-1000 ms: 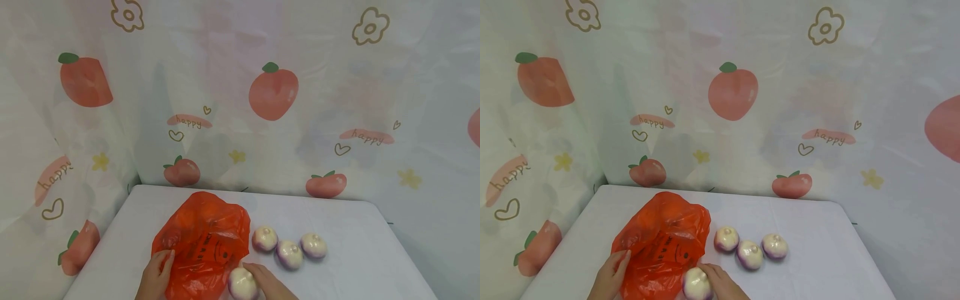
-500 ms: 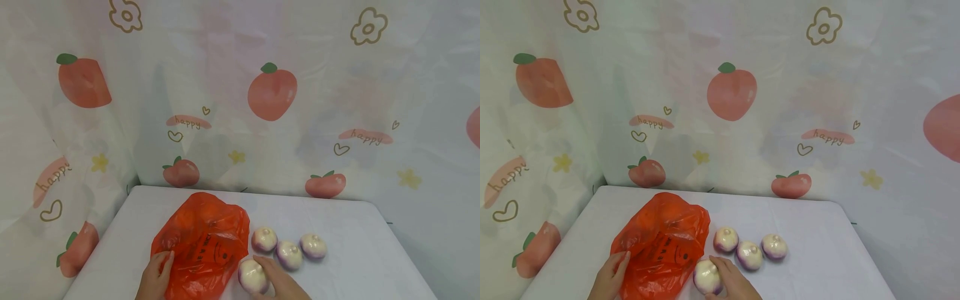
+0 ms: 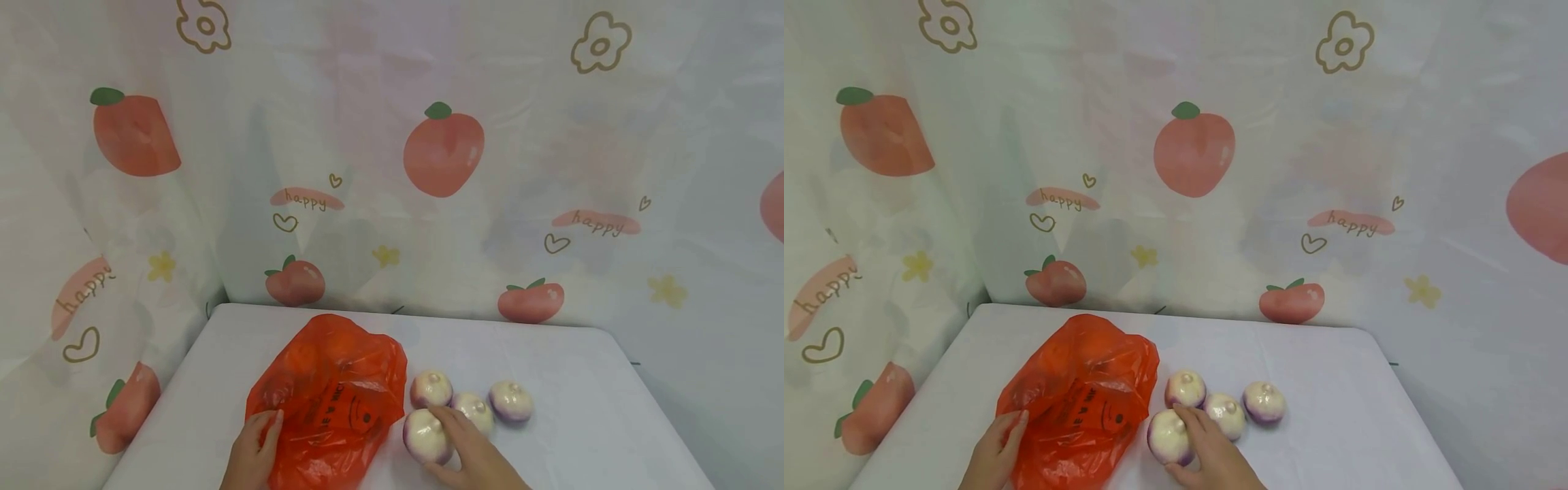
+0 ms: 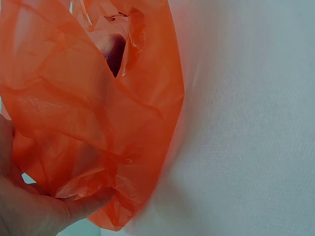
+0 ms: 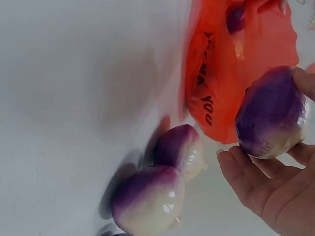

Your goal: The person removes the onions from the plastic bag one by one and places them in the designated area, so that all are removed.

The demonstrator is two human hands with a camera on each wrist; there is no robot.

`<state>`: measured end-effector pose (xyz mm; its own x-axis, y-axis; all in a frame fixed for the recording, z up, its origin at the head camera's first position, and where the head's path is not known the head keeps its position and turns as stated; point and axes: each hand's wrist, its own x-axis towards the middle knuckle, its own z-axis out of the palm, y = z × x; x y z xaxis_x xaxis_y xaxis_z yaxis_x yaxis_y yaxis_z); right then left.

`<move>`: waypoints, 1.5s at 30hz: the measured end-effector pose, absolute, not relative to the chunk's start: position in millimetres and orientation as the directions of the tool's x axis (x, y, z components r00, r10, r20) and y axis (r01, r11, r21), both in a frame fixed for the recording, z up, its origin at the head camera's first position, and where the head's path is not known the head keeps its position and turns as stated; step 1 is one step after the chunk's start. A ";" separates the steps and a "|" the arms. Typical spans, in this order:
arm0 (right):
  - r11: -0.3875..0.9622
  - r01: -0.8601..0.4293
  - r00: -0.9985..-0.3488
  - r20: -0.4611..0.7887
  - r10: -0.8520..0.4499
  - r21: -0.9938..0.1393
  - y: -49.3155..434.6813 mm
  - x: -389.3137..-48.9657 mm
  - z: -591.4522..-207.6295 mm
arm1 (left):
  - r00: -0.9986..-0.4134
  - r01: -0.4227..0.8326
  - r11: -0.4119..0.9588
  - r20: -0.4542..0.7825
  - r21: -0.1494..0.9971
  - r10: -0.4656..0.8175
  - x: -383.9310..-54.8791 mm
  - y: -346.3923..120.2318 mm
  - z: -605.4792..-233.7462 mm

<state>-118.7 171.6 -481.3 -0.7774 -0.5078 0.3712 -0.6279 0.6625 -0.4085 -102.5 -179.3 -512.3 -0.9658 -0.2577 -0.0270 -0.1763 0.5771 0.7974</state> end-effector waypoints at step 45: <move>0.735 -0.579 -0.785 0.487 -0.383 -0.354 245.5 -135.5 -475.7 | -0.960 -0.202 0.567 -0.045 0.798 -0.278 -102.9 -179.4 -515.7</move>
<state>-135.5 245.5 -475.7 -0.7849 -0.3834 0.4868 -0.5785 0.7349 -0.3539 -102.9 -179.4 -515.7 -0.9596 -0.2776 -0.0453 -0.2018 0.5675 0.7983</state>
